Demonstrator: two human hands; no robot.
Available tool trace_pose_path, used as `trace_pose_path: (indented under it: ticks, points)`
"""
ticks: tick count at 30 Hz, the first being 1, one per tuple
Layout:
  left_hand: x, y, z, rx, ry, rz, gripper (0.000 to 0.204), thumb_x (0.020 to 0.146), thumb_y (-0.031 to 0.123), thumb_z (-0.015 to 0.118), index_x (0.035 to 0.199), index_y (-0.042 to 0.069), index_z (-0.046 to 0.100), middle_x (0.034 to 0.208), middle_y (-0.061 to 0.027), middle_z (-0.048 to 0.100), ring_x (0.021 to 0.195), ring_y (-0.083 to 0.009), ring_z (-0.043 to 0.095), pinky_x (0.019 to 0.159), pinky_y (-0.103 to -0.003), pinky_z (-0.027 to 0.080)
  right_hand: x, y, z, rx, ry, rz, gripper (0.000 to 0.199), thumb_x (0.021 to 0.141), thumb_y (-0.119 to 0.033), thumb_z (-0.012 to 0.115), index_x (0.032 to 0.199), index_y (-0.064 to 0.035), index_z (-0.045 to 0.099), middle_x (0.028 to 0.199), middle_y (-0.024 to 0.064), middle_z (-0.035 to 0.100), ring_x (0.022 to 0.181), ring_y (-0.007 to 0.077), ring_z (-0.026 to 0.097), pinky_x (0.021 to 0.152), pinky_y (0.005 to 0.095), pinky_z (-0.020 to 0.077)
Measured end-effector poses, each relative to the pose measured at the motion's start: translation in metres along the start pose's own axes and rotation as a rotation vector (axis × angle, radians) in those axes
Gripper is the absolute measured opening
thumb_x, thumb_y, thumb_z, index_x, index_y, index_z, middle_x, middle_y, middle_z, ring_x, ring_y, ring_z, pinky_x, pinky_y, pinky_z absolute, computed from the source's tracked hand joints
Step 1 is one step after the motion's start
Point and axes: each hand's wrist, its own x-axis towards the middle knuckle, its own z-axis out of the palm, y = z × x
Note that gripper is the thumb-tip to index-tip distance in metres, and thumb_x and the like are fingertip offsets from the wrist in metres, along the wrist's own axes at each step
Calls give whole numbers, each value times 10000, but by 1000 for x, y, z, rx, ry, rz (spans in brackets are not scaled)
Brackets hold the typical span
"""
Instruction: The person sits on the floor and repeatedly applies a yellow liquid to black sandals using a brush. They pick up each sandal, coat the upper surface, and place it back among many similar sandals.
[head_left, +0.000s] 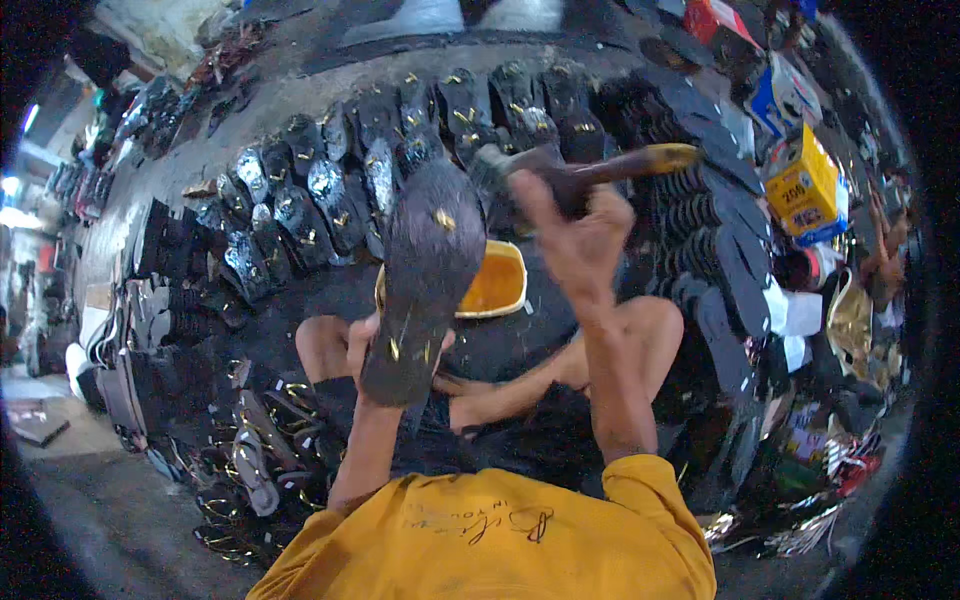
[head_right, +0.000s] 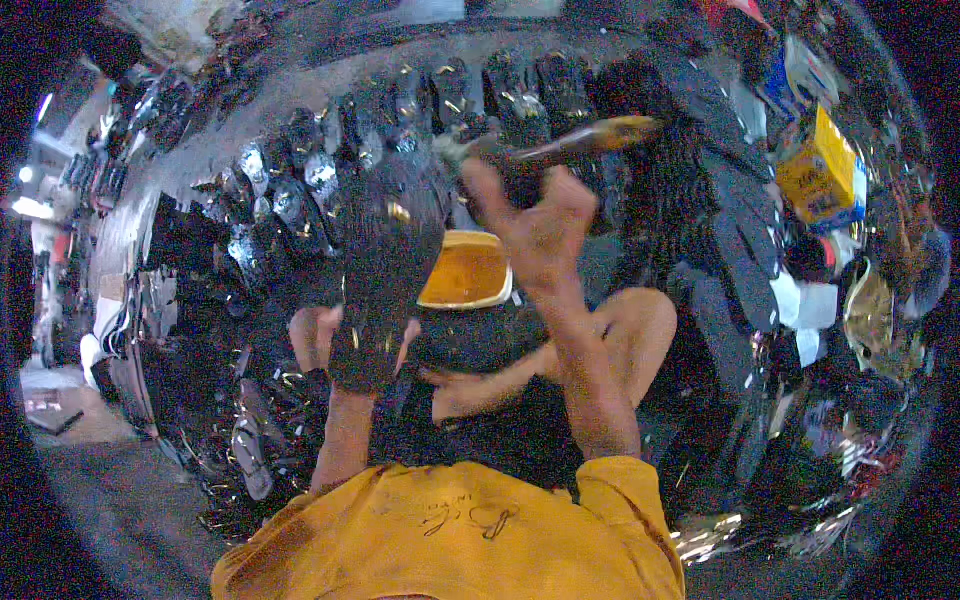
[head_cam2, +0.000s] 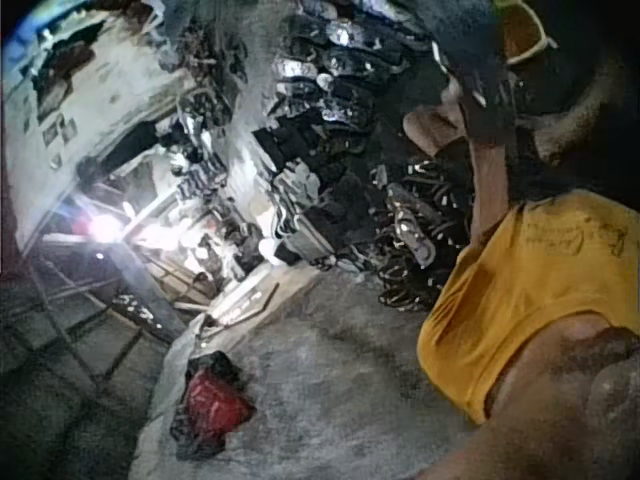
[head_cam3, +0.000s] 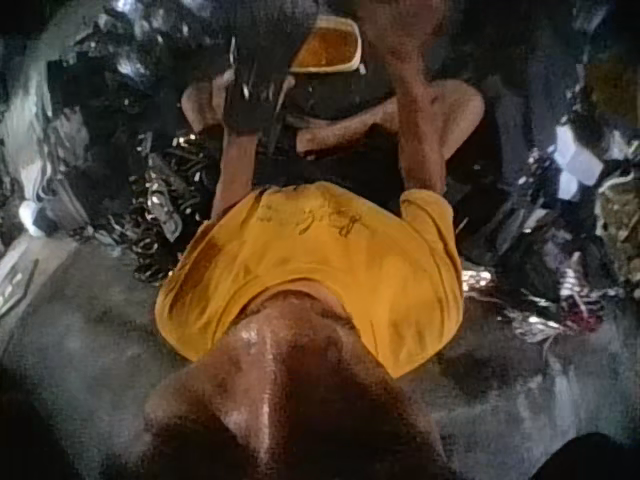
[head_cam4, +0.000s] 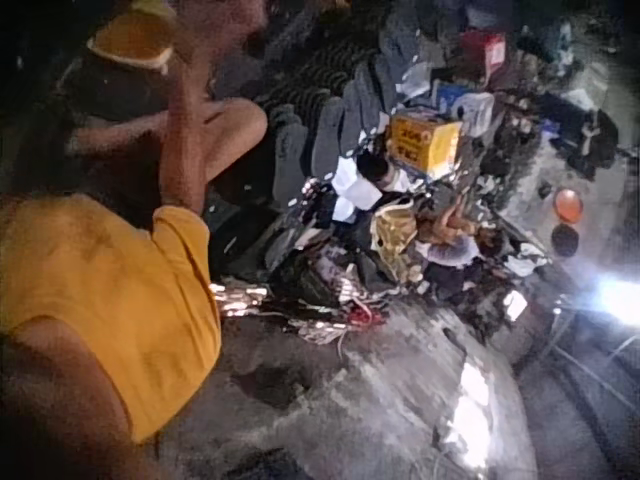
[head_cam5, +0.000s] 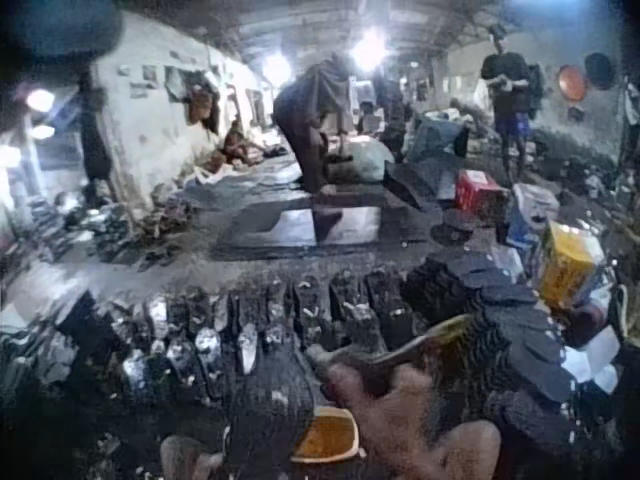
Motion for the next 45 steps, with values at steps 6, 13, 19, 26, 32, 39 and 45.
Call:
trace_pose_path:
  ticks: [6, 13, 19, 26, 32, 39, 45]
  points:
    - [-27, 44, -91, 415, -71, -23, 618, 930, 216, 639, 1487, -3, 484, 1348, -130, 617, 1077, -237, 657, 983, -369, 514, 32, -20, 12, -165, -291, -98, 206, 928, -170, 793, 1063, -14, 788, 926, 27, 770, 832, 110, 673, 782, 290, 539]
    - [-63, 313, -13, 702, 389, 893, 317, 1003, 198, 612, 1283, 52, 630, 1180, -90, 700, 1037, -198, 691, 898, -364, 562, -6, 66, -18, -178, -192, 76, 335, 969, -179, 753, 1184, 72, 694, 1107, 78, 722, 967, 141, 655, 889, 306, 528]
    - [-32, 470, -204, 439, 741, 661, 240, 1030, 226, 551, 1125, 54, 689, 1089, -120, 738, 1015, -252, 711, 903, -413, 573, -78, 93, 7, -351, -70, 477, 556, 910, -337, 812, 1249, 75, 654, 1172, 163, 717, 1008, 251, 665, 918, 376, 535]
    - [-51, 480, -378, 715, 1015, 582, 314, 990, 268, 556, 1062, -8, 686, 1025, -159, 746, 960, -304, 710, 889, -486, 563, -63, 64, 48, -403, -168, 431, 497, 951, -342, 776, 1196, 80, 680, 1140, 138, 719, 985, 199, 655, 915, 346, 522]
    - [-19, 362, -258, 1812, 1677, 236, 1060, 837, 568, 763, 1623, 78, 246, 1616, -322, 314, 1464, -527, 338, 1137, -716, 296, -81, 34, -44, -1394, -194, -74, 464, 1048, -250, 495, 1486, -99, 512, 1433, 191, 597, 1234, 329, 641, 1049, 432, 537]
    - [-107, 406, -358, 1766, 1800, -68, 1323, 678, 447, 933, 1585, -26, 95, 1565, -371, 294, 1417, -505, 403, 1161, -548, 386, -46, 33, 4, -696, -359, -42, 301, 922, -166, 729, 1222, -168, 713, 1243, 19, 715, 1026, 205, 723, 764, 339, 604]
    - [-126, 333, -207, 1490, 1389, 666, 864, 777, 275, 892, 1463, -39, 472, 1362, -181, 594, 1253, -295, 595, 1067, -353, 480, -69, 97, 27, -607, -530, -22, 196, 878, -243, 812, 1022, -114, 777, 953, 100, 759, 863, 304, 717, 788, 410, 551]
